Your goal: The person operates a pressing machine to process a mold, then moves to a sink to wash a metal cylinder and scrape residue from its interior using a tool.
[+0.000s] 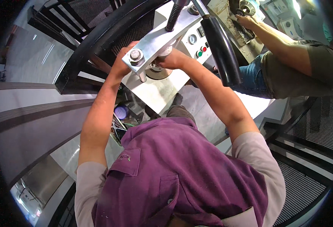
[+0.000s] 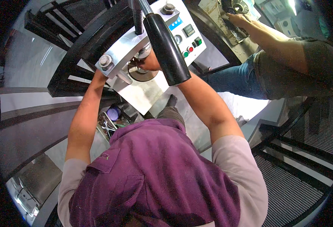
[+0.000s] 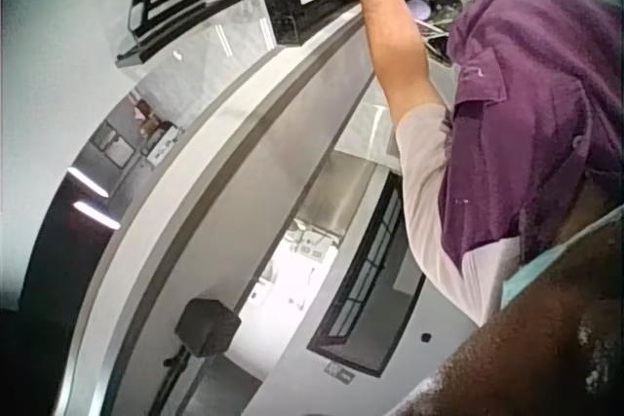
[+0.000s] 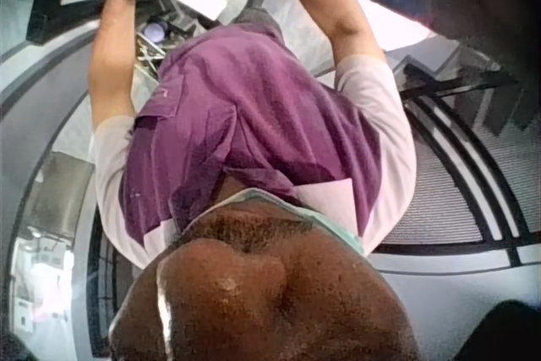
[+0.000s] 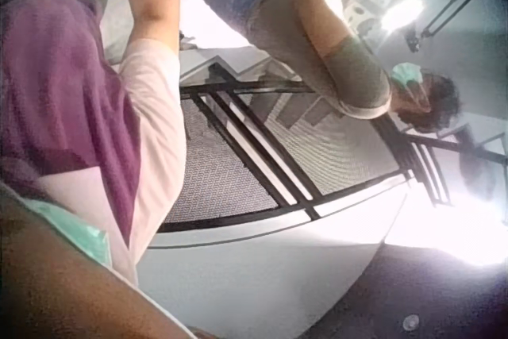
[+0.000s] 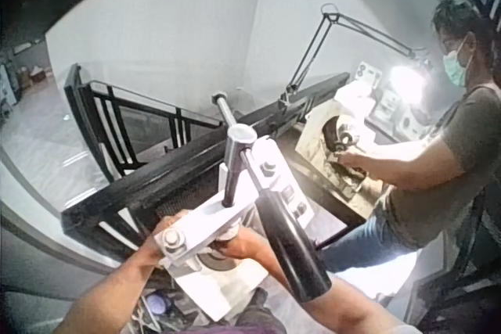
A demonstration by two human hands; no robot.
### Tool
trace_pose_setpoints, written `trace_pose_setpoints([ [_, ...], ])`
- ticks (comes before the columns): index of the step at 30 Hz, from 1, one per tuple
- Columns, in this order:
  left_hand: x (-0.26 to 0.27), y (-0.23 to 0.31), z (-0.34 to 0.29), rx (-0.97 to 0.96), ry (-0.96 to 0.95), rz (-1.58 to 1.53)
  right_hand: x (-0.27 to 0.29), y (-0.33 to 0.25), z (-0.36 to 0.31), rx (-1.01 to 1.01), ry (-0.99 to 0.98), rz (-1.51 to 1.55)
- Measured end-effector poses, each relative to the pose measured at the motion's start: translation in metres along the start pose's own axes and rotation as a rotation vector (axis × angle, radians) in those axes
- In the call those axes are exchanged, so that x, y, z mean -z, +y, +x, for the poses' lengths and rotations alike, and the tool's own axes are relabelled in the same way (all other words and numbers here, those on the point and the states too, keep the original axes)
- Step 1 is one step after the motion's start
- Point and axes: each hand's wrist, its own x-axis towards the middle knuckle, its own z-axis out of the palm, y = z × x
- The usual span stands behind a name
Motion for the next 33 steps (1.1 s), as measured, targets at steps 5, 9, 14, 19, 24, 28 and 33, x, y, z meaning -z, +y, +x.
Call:
trace_pose_setpoints([
  [5, -0.003, -0.002, 0.001, 0.003, -0.075, -0.006, 0.002, -0.002, -0.003, -0.195, 0.017, 0.061],
  [9, -0.007, 0.013, -0.006, 0.106, 0.099, -0.177, 0.003, -0.018, 0.003, -0.104, 0.117, -0.023],
  [14, -0.003, 0.019, -0.005, -0.051, 0.094, -0.035, 0.000, 0.001, 0.001, -0.127, 0.079, 0.108],
  [19, 0.003, 0.025, -0.003, -0.149, 0.039, 0.235, -0.010, 0.003, 0.003, -0.113, -0.019, 0.072],
  [24, -0.002, 0.024, -0.004, -0.151, 0.091, 0.259, -0.002, -0.015, 0.002, -0.249, -0.035, -0.062],
  [28, -0.001, 0.033, 0.000, -0.148, 0.047, 0.273, 0.012, -0.023, 0.003, -0.118, 0.034, 0.133],
  [33, 0.001, 0.042, 0.000, -0.094, 0.070, 0.308, 0.010, -0.029, 0.008, -0.190, 0.049, 0.180],
])
